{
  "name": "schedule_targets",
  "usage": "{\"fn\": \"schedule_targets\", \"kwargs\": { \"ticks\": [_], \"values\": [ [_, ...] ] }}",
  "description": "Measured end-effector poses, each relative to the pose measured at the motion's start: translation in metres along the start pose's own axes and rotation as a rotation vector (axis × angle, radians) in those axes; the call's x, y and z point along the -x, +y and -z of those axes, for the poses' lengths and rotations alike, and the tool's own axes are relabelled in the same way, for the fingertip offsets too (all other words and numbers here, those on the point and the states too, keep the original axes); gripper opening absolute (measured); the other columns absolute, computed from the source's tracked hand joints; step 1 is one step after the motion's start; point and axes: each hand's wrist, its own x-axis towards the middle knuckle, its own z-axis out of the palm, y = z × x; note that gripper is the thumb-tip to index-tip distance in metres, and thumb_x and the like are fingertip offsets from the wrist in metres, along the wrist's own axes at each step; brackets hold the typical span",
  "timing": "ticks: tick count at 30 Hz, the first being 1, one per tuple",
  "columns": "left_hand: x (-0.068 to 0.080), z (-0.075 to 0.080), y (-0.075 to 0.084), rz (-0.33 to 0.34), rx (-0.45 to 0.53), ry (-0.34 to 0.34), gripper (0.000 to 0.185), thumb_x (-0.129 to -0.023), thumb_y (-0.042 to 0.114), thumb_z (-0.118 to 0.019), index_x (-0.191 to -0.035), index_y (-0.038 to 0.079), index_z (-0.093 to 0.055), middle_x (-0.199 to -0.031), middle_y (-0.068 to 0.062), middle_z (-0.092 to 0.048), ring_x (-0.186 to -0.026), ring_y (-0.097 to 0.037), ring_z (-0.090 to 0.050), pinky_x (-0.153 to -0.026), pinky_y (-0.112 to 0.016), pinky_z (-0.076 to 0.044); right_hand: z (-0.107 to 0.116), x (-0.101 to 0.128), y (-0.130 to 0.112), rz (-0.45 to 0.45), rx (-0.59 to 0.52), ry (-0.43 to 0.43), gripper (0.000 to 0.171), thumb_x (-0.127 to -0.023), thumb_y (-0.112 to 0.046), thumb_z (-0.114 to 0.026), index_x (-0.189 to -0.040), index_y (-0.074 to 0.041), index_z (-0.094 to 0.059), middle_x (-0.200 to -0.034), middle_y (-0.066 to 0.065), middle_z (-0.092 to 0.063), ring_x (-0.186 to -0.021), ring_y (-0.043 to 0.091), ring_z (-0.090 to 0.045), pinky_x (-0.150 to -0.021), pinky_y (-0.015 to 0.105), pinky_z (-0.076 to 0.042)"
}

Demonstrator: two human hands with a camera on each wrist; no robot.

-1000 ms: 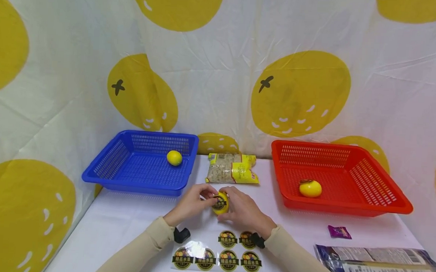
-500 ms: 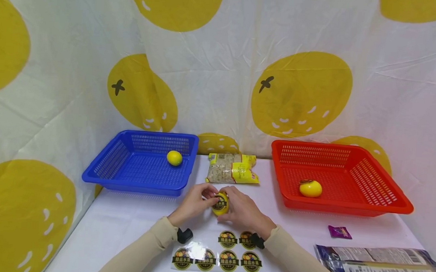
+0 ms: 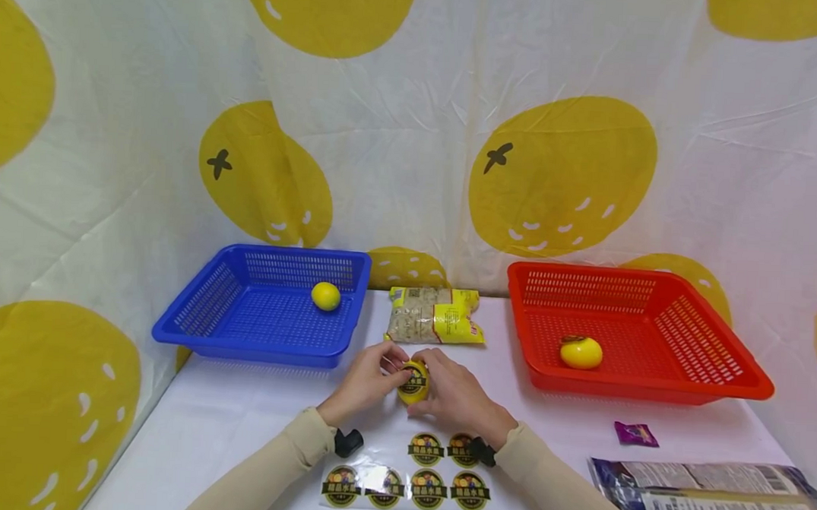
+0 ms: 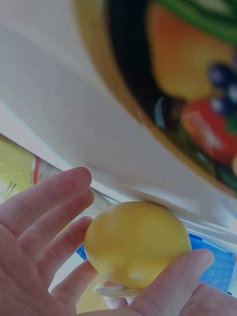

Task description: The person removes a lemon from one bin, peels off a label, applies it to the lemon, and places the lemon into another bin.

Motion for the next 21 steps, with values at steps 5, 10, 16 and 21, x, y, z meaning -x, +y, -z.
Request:
{"fn": "schedule_targets", "kwargs": {
  "ticks": [5,10,16,21],
  "values": [
    [0.0036,0.0001,0.0024,0.016,-0.015,0.021,0.023,-0.091,0.023,-0.077,-0.109,0.013,-0.068,-0.106,-0.005,-0.068,-0.09,-0.015,-0.065,-0.077,-0.028,-0.053,-0.0002,0.0003,0.0004,0.01,0.001,0.007,0.076,-0.069,-0.037,-0.095,-0.132,-0.02,-0.054,-0.124,-0.006,-0.059,-0.078,0.009,-0.049,-0.073,0.025,-0.044],
    [0.0049,-0.001,0.003,0.027,-0.031,0.033,0.026,-0.091,0.025,-0.077,-0.111,0.014,-0.066,-0.111,-0.005,-0.067,-0.096,-0.019,-0.067,-0.08,-0.03,-0.054,-0.0006,0.0004,0.0017,0.024,0.011,0.016,0.076,-0.07,-0.038,-0.095,-0.132,-0.02,-0.054,-0.125,-0.006,-0.059,-0.08,0.008,-0.05,-0.075,0.025,-0.044],
    [0.0073,-0.0013,0.0009,0.049,0.004,0.01,0.028,-0.09,0.029,-0.077,-0.112,0.016,-0.065,-0.117,-0.005,-0.069,-0.101,-0.02,-0.069,-0.083,-0.035,-0.057,-0.0003,0.0005,0.0031,0.037,-0.007,0.009,0.076,-0.07,-0.038,-0.095,-0.132,-0.02,-0.054,-0.121,-0.007,-0.058,-0.072,0.005,-0.048,-0.07,0.023,-0.042],
    [0.0096,0.0001,-0.002,0.076,0.019,-0.026,0.036,-0.088,0.034,-0.08,-0.114,0.016,-0.062,-0.118,-0.003,-0.068,-0.1,-0.018,-0.07,-0.083,-0.036,-0.057,0.0009,0.0002,0.0046,0.038,-0.015,0.001,0.077,-0.071,-0.039,-0.094,-0.134,-0.021,-0.053,-0.121,-0.006,-0.058,-0.074,0.007,-0.05,-0.07,0.025,-0.043]
  ]
}}
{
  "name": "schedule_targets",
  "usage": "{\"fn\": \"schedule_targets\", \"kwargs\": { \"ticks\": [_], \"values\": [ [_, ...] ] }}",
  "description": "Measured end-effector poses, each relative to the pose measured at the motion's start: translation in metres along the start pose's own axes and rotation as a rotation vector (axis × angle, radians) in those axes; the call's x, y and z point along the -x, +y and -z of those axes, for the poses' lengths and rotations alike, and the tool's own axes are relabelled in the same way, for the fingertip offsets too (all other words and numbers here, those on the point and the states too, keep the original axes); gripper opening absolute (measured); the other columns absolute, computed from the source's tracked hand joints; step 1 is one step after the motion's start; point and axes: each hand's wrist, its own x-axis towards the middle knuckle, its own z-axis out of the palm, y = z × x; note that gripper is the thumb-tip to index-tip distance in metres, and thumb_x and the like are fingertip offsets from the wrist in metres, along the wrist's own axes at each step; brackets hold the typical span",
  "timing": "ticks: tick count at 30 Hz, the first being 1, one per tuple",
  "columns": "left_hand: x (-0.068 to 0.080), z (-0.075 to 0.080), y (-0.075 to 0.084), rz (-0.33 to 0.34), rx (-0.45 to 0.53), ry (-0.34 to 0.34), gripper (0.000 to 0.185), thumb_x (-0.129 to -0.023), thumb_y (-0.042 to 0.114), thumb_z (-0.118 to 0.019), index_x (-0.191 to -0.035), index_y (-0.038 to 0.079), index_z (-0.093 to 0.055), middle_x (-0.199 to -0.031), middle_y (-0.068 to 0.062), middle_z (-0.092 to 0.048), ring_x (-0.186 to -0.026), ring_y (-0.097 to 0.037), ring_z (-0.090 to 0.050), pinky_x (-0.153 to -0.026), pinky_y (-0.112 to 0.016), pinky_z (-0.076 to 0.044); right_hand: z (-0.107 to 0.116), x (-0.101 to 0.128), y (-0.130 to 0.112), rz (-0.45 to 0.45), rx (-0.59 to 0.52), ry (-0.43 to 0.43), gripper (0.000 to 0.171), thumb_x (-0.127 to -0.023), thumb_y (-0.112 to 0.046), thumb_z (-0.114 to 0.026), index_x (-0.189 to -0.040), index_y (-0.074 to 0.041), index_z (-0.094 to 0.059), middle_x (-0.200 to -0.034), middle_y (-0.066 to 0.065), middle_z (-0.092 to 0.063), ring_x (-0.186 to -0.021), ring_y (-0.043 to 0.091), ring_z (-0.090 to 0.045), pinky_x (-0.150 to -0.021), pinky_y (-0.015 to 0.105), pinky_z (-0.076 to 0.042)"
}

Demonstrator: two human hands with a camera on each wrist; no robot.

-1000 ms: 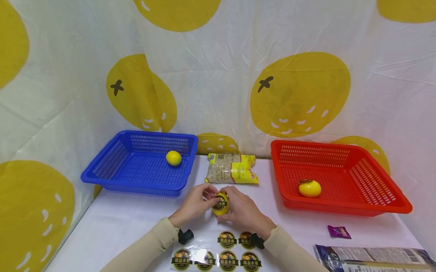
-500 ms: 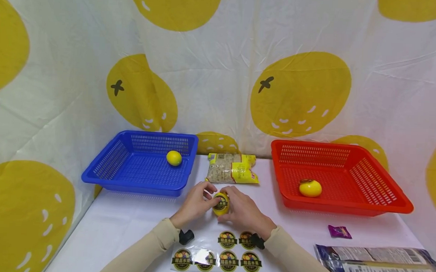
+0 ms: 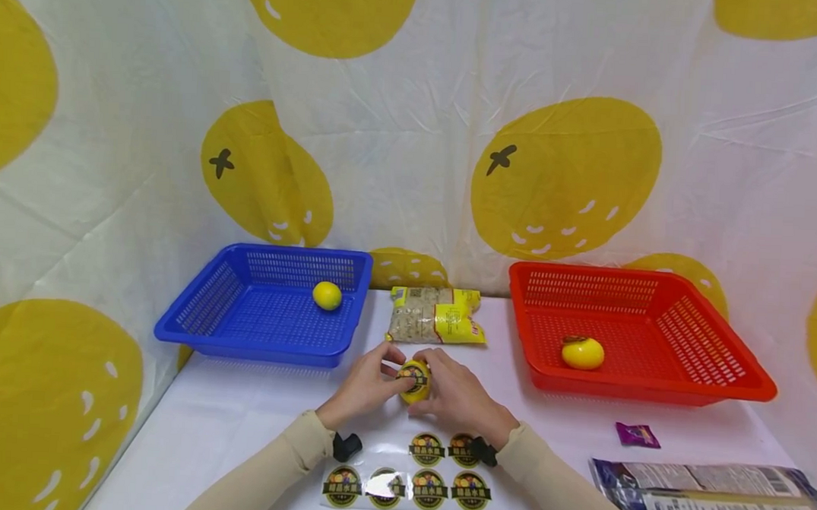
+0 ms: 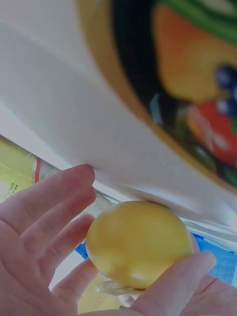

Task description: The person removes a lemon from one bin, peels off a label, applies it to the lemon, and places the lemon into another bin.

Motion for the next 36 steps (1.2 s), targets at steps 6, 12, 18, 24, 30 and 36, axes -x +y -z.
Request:
{"fn": "schedule_targets", "kwargs": {
  "ticks": [6,12,18,24,30,36],
  "values": [
    [0.0,0.0,-0.004,-0.009,0.004,-0.026,0.036,-0.09,0.035,-0.078,-0.115,0.016,-0.062,-0.119,-0.003,-0.068,-0.101,-0.019,-0.07,-0.083,-0.036,-0.058,0.005,0.001,0.001,-0.032,-0.101,-0.038,0.072,-0.076,-0.043,-0.09,-0.135,-0.021,-0.056,-0.13,-0.004,-0.062,-0.109,0.018,-0.062,-0.093,0.042,-0.054],
    [-0.001,0.0,-0.004,-0.006,0.004,-0.027,0.034,-0.09,0.034,-0.078,-0.113,0.016,-0.062,-0.12,-0.004,-0.069,-0.102,-0.02,-0.07,-0.085,-0.038,-0.058,0.01,0.0,0.004,0.014,-0.17,-0.075,0.047,-0.097,-0.038,-0.07,-0.136,-0.014,-0.058,-0.138,0.006,-0.063,-0.116,0.026,-0.065,-0.095,0.046,-0.058],
    [-0.001,0.0,-0.004,-0.011,0.007,-0.024,0.034,-0.089,0.036,-0.08,-0.111,0.016,-0.063,-0.12,-0.004,-0.07,-0.101,-0.018,-0.07,-0.086,-0.037,-0.058,0.01,-0.003,0.005,-0.009,-0.197,-0.072,0.036,-0.105,-0.031,-0.058,-0.136,-0.012,-0.058,-0.139,0.008,-0.063,-0.116,0.026,-0.067,-0.1,0.048,-0.056],
    [-0.001,0.003,-0.006,-0.015,0.068,-0.048,0.031,-0.093,0.029,-0.075,-0.116,0.01,-0.065,-0.125,-0.01,-0.07,-0.104,-0.023,-0.071,-0.08,-0.034,-0.06,0.008,-0.004,0.003,-0.045,-0.211,-0.053,0.033,-0.104,-0.03,-0.06,-0.133,-0.013,-0.06,-0.135,0.006,-0.065,-0.113,0.024,-0.068,-0.098,0.047,-0.057],
    [0.0,0.003,-0.006,-0.006,0.112,-0.061,0.026,-0.094,0.024,-0.073,-0.114,0.008,-0.065,-0.126,-0.013,-0.069,-0.105,-0.026,-0.072,-0.072,-0.029,-0.06,0.006,-0.005,0.003,-0.061,-0.207,-0.043,0.032,-0.103,-0.029,-0.062,-0.131,-0.013,-0.061,-0.133,0.005,-0.066,-0.108,0.02,-0.068,-0.095,0.042,-0.058],
    [0.0,0.002,-0.006,0.006,0.121,-0.057,0.024,-0.094,0.022,-0.074,-0.112,0.009,-0.065,-0.124,-0.012,-0.069,-0.103,-0.025,-0.072,-0.069,-0.028,-0.06,0.007,-0.005,0.004,-0.043,-0.207,-0.048,0.033,-0.103,-0.028,-0.062,-0.132,-0.012,-0.061,-0.134,0.007,-0.065,-0.105,0.018,-0.069,-0.091,0.038,-0.059]
  ]
}}
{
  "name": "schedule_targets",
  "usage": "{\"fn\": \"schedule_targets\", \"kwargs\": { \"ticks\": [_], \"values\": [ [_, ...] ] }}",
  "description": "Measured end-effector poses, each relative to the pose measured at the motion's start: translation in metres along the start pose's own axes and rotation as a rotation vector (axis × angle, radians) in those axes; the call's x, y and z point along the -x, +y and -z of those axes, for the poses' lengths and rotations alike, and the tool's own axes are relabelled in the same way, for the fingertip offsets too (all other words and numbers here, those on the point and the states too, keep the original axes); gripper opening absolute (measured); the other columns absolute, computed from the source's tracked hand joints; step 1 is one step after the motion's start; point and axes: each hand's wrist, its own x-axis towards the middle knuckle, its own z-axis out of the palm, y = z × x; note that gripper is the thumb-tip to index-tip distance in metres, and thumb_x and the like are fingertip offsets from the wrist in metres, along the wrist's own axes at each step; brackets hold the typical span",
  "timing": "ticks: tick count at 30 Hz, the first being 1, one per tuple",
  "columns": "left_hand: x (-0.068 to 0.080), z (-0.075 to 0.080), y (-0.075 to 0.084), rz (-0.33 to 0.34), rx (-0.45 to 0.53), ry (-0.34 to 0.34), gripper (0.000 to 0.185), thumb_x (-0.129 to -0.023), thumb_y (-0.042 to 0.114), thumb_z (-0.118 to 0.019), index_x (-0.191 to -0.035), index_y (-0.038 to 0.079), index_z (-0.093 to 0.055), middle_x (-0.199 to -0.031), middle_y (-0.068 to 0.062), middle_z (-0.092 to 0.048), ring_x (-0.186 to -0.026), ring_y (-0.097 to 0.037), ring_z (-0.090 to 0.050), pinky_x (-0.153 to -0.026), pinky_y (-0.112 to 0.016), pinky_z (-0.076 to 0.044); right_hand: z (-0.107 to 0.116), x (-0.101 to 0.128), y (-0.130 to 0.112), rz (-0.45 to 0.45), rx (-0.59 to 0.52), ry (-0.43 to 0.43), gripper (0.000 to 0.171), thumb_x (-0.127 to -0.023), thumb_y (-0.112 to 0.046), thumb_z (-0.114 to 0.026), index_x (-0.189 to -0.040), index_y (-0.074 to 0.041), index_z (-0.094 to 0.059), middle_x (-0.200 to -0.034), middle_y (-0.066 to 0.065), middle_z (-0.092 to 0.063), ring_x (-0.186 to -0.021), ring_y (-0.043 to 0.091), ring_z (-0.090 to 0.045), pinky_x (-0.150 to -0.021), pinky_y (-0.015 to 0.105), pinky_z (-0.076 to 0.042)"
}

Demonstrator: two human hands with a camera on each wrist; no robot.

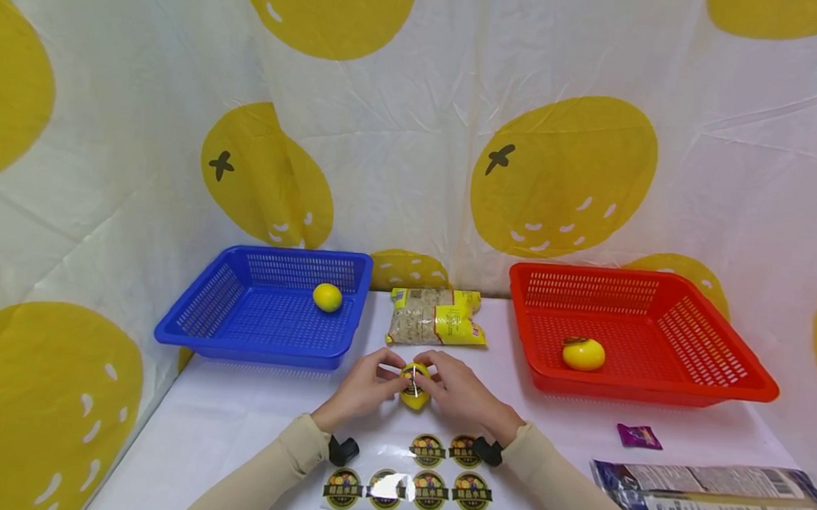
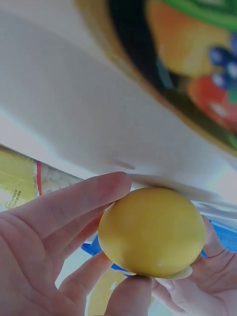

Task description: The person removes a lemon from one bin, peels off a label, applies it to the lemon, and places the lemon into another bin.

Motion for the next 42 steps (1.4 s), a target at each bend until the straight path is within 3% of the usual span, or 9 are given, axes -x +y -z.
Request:
{"fn": "schedule_targets", "kwargs": {
  "ticks": [7,18,24,30,42],
  "values": [
    [0.0001,-0.0004,0.0009,0.004,0.008,-0.001,0.023,-0.094,0.022,-0.074,-0.113,0.012,-0.066,-0.126,-0.011,-0.069,-0.104,-0.024,-0.072,-0.07,-0.028,-0.06,0.0023,0.0019,0.0039,0.042,-0.019,-0.024,0.043,-0.1,-0.033,-0.067,-0.135,-0.011,-0.059,-0.139,0.011,-0.063,-0.108,0.026,-0.07,-0.092,0.041,-0.06],
    [0.002,0.0016,-0.0029,0.004,-0.037,-0.027,0.034,-0.09,0.026,-0.079,-0.118,0.014,-0.066,-0.13,-0.009,-0.068,-0.112,-0.028,-0.07,-0.085,-0.038,-0.06,0.0011,0.0035,0.0046,0.035,-0.047,-0.04,0.046,-0.1,-0.032,-0.067,-0.139,-0.01,-0.057,-0.142,0.012,-0.06,-0.11,0.027,-0.07,-0.093,0.043,-0.06],
    [0.0033,0.0007,-0.0033,-0.025,-0.06,-0.026,0.036,-0.091,0.026,-0.078,-0.122,0.013,-0.066,-0.131,-0.01,-0.068,-0.111,-0.027,-0.07,-0.087,-0.038,-0.059,0.0027,0.0056,0.0038,0.041,-0.054,-0.039,0.051,-0.098,-0.034,-0.07,-0.14,-0.008,-0.057,-0.142,0.014,-0.061,-0.11,0.029,-0.07,-0.092,0.044,-0.061],
    [0.0054,0.0001,-0.0022,-0.013,-0.059,-0.019,0.035,-0.091,0.026,-0.077,-0.122,0.014,-0.067,-0.131,-0.008,-0.069,-0.11,-0.026,-0.07,-0.086,-0.037,-0.059,0.0016,0.0054,0.0061,0.086,-0.054,-0.047,0.055,-0.096,-0.034,-0.072,-0.139,-0.004,-0.056,-0.14,0.017,-0.062,-0.108,0.031,-0.071,-0.09,0.043,-0.061],
    [0.0051,-0.0001,-0.0024,-0.021,-0.049,-0.013,0.039,-0.089,0.025,-0.08,-0.122,0.011,-0.067,-0.129,-0.009,-0.069,-0.108,-0.024,-0.071,-0.086,-0.037,-0.059,0.0014,0.0038,0.0041,0.053,-0.072,-0.05,0.051,-0.096,-0.031,-0.072,-0.138,-0.007,-0.057,-0.14,0.015,-0.062,-0.109,0.03,-0.07,-0.093,0.044,-0.06]
  ]
}}
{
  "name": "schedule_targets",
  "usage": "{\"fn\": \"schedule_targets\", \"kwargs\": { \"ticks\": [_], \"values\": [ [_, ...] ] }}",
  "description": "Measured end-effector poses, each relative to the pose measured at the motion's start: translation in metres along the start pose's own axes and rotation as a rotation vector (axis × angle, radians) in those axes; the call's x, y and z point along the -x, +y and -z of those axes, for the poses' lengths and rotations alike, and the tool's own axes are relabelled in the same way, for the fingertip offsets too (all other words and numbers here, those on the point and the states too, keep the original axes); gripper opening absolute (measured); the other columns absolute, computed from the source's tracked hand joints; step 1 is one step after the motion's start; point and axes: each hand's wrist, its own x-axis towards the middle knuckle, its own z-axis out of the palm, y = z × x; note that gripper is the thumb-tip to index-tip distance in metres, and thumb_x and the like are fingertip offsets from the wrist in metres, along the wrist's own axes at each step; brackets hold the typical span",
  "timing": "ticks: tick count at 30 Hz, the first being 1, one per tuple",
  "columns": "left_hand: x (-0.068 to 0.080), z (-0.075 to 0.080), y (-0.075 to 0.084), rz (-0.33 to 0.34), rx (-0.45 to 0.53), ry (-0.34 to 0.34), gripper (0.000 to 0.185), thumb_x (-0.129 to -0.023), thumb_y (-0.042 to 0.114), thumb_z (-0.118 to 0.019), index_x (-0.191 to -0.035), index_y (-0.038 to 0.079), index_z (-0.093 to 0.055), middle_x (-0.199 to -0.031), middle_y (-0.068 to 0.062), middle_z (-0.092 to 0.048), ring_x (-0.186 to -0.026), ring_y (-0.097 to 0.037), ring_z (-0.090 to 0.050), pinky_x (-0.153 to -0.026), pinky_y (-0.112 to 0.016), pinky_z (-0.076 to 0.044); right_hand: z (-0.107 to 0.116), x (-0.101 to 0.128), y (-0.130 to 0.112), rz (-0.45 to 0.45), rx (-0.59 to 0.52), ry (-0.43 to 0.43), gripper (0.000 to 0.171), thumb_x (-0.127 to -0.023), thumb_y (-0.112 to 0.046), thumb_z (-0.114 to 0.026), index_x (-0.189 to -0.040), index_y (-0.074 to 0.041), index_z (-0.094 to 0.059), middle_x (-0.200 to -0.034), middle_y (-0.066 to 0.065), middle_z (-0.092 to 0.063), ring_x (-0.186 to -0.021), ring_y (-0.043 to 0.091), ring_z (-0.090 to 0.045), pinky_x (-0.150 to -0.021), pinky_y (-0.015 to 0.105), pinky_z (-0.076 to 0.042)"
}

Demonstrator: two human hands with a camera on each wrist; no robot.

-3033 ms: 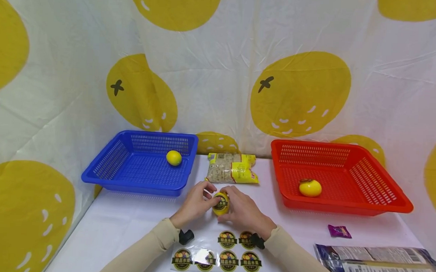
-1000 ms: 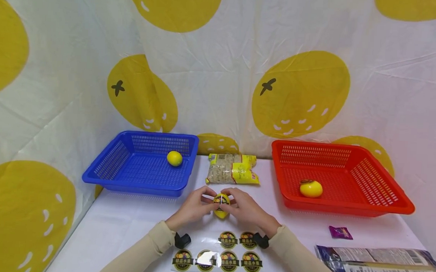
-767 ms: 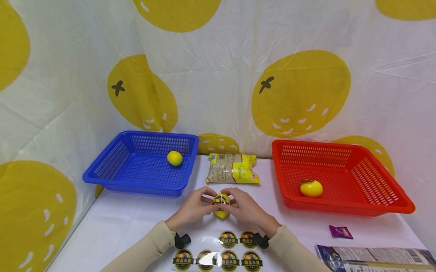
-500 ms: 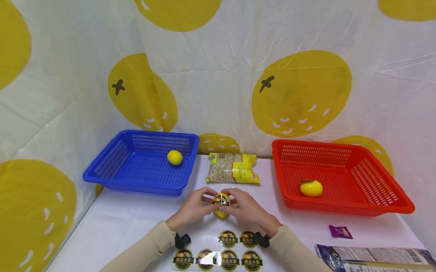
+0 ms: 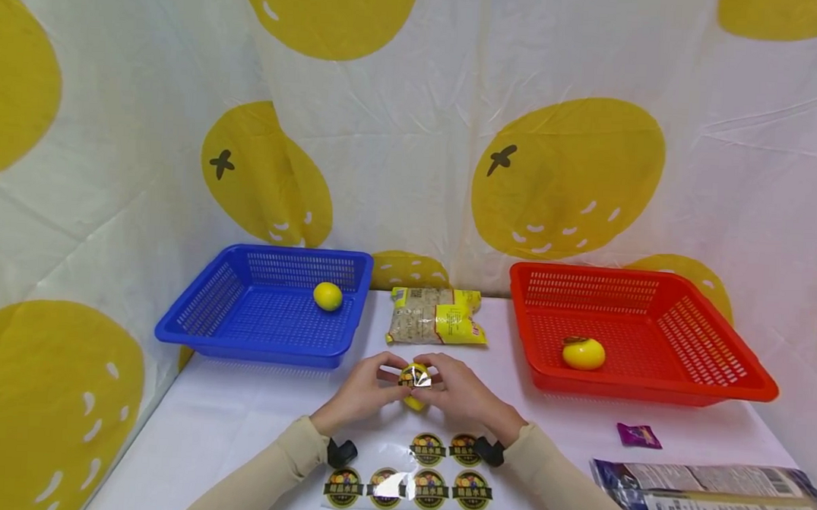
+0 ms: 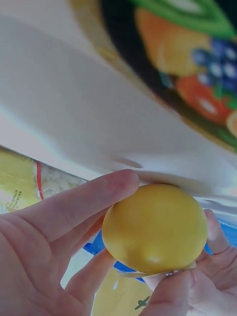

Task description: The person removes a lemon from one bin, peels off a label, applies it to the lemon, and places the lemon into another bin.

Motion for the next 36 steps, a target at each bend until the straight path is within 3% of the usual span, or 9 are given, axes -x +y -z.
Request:
{"fn": "schedule_targets", "kwargs": {
  "ticks": [4,11,20,28,36],
  "values": [
    [-0.0018,-0.0012,0.0006,0.014,0.011,0.007,0.033,-0.092,0.029,-0.077,-0.119,0.012,-0.068,-0.127,-0.008,-0.07,-0.108,-0.025,-0.071,-0.082,-0.034,-0.06,-0.001,-0.0012,-0.001,-0.041,-0.005,0.025,0.044,-0.1,-0.036,-0.066,-0.136,-0.01,-0.06,-0.138,0.011,-0.063,-0.108,0.025,-0.071,-0.092,0.04,-0.061],
    [-0.0042,-0.0031,0.0022,0.026,0.041,0.026,0.025,-0.095,0.029,-0.073,-0.113,0.011,-0.07,-0.121,-0.008,-0.072,-0.103,-0.024,-0.073,-0.07,-0.028,-0.06,-0.0036,-0.0033,-0.003,-0.063,-0.082,0.048,0.036,-0.102,-0.031,-0.065,-0.13,-0.008,-0.061,-0.132,0.013,-0.065,-0.101,0.023,-0.073,-0.071,0.023,-0.06],
    [-0.0055,-0.0035,0.0032,0.043,0.046,0.041,0.023,-0.095,0.027,-0.074,-0.111,0.012,-0.07,-0.12,-0.009,-0.071,-0.103,-0.023,-0.073,-0.069,-0.028,-0.06,-0.0019,-0.004,-0.0051,-0.063,-0.12,0.049,0.035,-0.101,-0.029,-0.065,-0.128,-0.007,-0.061,-0.131,0.015,-0.065,-0.103,0.026,-0.074,-0.07,0.025,-0.061],
    [-0.0052,-0.0062,0.0001,0.043,0.032,0.047,0.021,-0.096,0.028,-0.073,-0.11,0.013,-0.07,-0.12,-0.009,-0.072,-0.103,-0.023,-0.073,-0.072,-0.029,-0.06,-0.005,-0.0042,-0.0039,-0.077,-0.131,0.065,0.029,-0.103,-0.023,-0.062,-0.125,-0.004,-0.061,-0.125,0.016,-0.066,-0.093,0.019,-0.073,-0.068,0.03,-0.062],
    [-0.005,-0.0054,0.0,0.033,0.025,0.04,0.021,-0.095,0.027,-0.073,-0.111,0.014,-0.07,-0.12,-0.009,-0.072,-0.102,-0.023,-0.073,-0.073,-0.03,-0.06,-0.0063,-0.0054,-0.0024,-0.094,-0.113,0.074,0.026,-0.103,-0.022,-0.063,-0.124,-0.007,-0.062,-0.125,0.013,-0.067,-0.092,0.017,-0.073,-0.068,0.025,-0.06]
  ]
}}
